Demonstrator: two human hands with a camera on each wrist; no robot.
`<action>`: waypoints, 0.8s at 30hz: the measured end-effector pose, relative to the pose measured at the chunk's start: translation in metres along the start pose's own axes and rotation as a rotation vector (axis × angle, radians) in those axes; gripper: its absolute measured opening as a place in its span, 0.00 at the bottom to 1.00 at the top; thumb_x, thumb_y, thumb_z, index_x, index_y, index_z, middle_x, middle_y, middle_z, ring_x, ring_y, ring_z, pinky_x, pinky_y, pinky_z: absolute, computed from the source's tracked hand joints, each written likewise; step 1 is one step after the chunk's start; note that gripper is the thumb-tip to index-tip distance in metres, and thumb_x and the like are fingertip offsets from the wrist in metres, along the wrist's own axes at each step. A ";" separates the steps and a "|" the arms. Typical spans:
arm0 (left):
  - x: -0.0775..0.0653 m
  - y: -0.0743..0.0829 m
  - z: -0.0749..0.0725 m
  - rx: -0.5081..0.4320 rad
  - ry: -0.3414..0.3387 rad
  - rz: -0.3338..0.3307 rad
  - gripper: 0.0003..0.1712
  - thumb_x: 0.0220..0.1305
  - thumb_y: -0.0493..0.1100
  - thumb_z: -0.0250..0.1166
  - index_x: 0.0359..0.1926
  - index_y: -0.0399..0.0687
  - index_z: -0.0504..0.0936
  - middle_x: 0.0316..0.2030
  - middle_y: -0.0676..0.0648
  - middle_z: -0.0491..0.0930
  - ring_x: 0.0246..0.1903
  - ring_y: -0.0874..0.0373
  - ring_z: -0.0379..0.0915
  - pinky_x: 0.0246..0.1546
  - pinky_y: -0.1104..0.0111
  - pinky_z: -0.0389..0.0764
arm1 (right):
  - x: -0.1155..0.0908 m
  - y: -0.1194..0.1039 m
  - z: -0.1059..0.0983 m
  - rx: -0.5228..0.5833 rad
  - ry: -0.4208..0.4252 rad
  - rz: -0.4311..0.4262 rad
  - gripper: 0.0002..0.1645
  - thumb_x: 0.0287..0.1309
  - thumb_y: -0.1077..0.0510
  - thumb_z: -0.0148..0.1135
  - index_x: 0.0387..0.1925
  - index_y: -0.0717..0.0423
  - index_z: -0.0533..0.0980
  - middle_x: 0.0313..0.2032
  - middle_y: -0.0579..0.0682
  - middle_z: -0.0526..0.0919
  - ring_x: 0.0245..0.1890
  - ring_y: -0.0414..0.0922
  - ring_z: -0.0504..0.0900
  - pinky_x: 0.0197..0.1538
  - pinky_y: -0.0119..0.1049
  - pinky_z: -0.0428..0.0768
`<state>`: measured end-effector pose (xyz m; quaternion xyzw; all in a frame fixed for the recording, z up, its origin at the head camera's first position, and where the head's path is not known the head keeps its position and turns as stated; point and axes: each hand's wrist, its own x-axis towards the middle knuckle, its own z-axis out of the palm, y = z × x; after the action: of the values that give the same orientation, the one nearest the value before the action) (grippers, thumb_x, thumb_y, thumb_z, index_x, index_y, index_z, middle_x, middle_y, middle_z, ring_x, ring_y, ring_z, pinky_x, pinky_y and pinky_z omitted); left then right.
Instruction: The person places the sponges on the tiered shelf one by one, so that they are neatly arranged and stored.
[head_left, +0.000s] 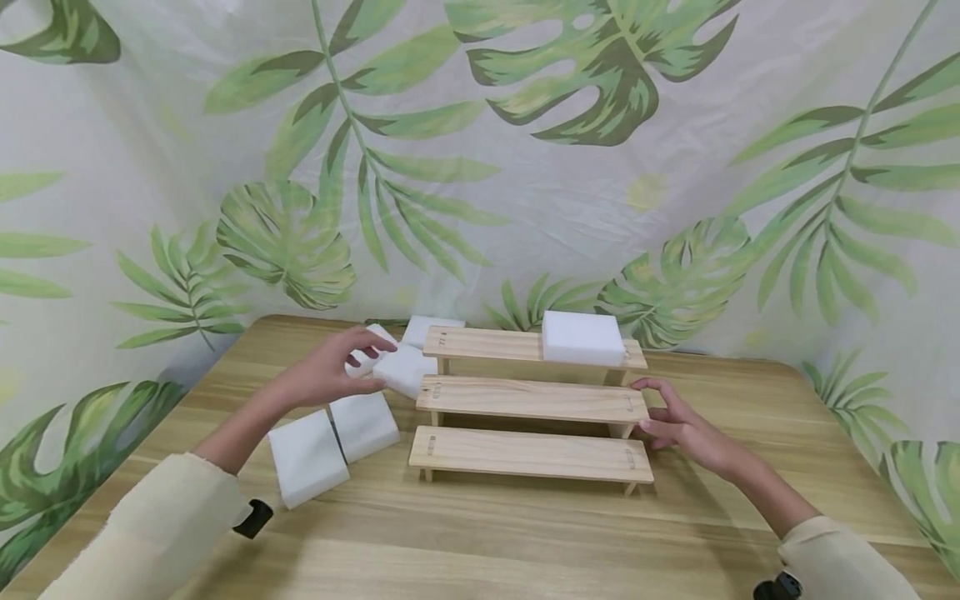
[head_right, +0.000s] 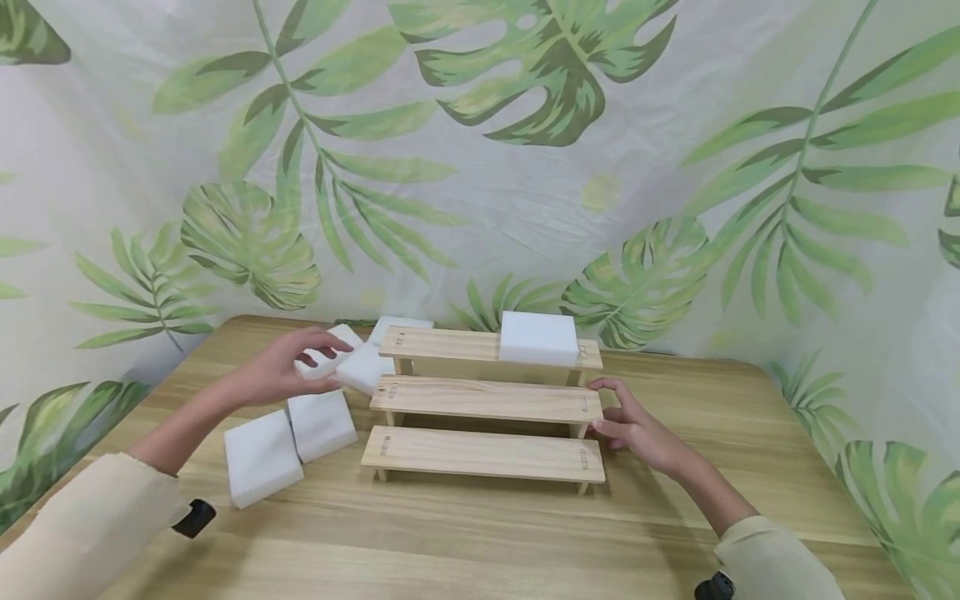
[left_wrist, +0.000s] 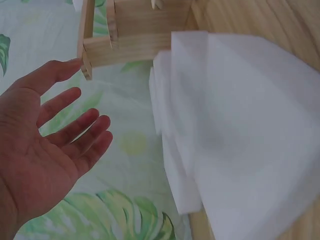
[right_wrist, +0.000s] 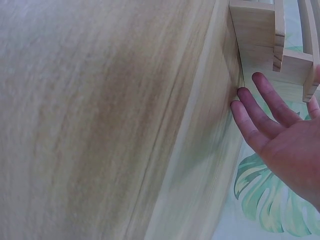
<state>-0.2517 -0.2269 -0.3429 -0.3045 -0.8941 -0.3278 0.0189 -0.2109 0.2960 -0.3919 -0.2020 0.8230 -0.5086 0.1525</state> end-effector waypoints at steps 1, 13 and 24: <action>-0.003 -0.003 -0.001 0.000 -0.006 -0.007 0.25 0.62 0.37 0.74 0.58 0.31 0.80 0.54 0.35 0.80 0.52 0.37 0.77 0.48 0.47 0.81 | 0.000 0.000 0.000 -0.002 -0.002 0.000 0.32 0.77 0.59 0.48 0.72 0.62 0.47 0.62 0.78 0.71 0.64 0.70 0.72 0.54 0.54 0.81; -0.044 -0.041 -0.021 0.006 -0.113 -0.086 0.25 0.57 0.39 0.78 0.53 0.31 0.82 0.49 0.37 0.84 0.46 0.42 0.79 0.42 0.53 0.82 | -0.001 -0.001 -0.001 -0.006 0.000 0.007 0.32 0.77 0.59 0.48 0.72 0.62 0.48 0.62 0.77 0.71 0.64 0.69 0.73 0.54 0.55 0.80; -0.067 -0.066 -0.027 -0.056 -0.198 -0.108 0.27 0.56 0.38 0.79 0.53 0.28 0.80 0.43 0.41 0.82 0.43 0.49 0.79 0.39 0.60 0.83 | 0.001 0.001 -0.001 0.024 -0.010 -0.009 0.32 0.77 0.61 0.49 0.72 0.62 0.47 0.60 0.76 0.73 0.59 0.62 0.77 0.52 0.52 0.81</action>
<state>-0.2385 -0.3182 -0.3751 -0.2872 -0.8971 -0.3218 -0.0957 -0.2124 0.2965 -0.3922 -0.2064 0.8152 -0.5181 0.1564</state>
